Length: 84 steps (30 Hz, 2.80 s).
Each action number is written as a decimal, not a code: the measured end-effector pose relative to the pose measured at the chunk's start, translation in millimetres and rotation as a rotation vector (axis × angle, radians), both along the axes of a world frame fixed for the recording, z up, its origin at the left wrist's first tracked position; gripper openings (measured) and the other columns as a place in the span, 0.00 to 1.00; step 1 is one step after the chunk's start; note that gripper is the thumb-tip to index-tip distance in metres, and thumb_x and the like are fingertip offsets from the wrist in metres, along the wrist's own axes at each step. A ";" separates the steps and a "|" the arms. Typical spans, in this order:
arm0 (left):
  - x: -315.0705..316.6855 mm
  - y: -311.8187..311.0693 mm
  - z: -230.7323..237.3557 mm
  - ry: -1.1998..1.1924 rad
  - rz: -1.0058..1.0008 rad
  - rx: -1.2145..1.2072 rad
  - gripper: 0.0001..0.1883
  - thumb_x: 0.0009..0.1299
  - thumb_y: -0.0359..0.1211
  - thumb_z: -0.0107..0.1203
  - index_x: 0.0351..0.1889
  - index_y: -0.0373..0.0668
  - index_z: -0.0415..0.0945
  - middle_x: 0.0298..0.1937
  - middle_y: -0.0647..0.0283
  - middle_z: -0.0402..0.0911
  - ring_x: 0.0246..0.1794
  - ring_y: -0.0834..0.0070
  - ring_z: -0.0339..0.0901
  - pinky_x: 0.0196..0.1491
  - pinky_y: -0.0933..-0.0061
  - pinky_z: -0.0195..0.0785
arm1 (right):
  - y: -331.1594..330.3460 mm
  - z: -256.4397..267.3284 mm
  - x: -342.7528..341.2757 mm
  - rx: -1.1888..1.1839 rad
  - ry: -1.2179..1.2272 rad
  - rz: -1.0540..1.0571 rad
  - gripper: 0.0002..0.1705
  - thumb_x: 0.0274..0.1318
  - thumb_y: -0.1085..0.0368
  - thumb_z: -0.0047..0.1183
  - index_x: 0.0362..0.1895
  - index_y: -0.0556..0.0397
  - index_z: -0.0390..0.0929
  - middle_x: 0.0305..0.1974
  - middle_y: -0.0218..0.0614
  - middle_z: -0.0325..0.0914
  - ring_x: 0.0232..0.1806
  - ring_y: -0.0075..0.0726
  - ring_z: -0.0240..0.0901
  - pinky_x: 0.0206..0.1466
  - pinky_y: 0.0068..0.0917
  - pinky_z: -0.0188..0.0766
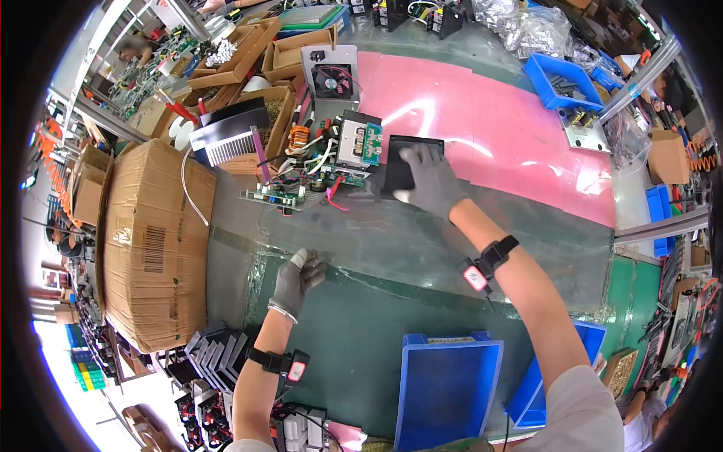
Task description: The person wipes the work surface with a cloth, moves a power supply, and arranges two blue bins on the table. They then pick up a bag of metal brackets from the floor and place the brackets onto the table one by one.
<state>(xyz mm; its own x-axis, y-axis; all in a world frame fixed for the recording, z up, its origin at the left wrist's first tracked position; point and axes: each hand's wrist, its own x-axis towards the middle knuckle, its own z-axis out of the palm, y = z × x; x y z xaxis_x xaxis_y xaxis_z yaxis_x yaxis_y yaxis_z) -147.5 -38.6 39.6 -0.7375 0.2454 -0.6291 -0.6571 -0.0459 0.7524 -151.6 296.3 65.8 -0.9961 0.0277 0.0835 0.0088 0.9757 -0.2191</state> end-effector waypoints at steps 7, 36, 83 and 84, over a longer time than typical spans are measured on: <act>-69.0 40.4 27.2 0.149 0.276 0.130 0.27 0.62 0.51 0.57 0.51 0.42 0.70 0.47 0.61 0.75 0.49 0.69 0.73 0.48 0.65 0.69 | -44.7 32.5 -98.0 0.093 -0.132 0.055 0.61 0.30 0.47 0.67 0.67 0.56 0.48 0.59 0.52 0.57 0.59 0.54 0.58 0.60 0.40 0.59; -65.8 27.1 29.8 0.166 0.311 0.123 0.30 0.64 0.57 0.49 0.54 0.44 0.66 0.43 0.63 0.72 0.46 0.67 0.73 0.46 0.64 0.69 | -19.1 41.8 -84.4 0.084 0.171 0.129 0.56 0.38 0.43 0.62 0.67 0.54 0.48 0.60 0.54 0.56 0.59 0.56 0.60 0.58 0.43 0.62; -9.2 243.1 3.8 1.660 -1.305 -1.297 0.09 0.60 0.32 0.49 0.37 0.45 0.77 0.37 0.62 0.76 0.43 0.68 0.72 0.44 0.67 0.63 | 197.1 112.9 427.6 -0.279 0.118 -0.548 0.35 0.45 0.63 0.52 0.61 0.44 0.58 0.54 0.41 0.65 0.50 0.42 0.66 0.47 0.36 0.66; 2.0 230.9 17.3 1.770 -1.252 -1.239 0.09 0.59 0.32 0.49 0.36 0.44 0.77 0.37 0.61 0.75 0.42 0.67 0.72 0.44 0.67 0.63 | 183.1 102.0 386.4 -0.237 0.082 -0.398 0.34 0.45 0.62 0.52 0.61 0.42 0.59 0.54 0.41 0.65 0.51 0.43 0.65 0.49 0.38 0.66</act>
<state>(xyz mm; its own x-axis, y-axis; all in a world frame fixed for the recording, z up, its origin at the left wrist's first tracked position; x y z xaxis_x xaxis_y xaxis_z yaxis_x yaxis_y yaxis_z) -145.5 192.3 56.8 -0.3680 0.9294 -0.0279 0.9066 0.3520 -0.2328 234.8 479.5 167.9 -0.8945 0.4341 0.1071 0.3454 0.8230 -0.4509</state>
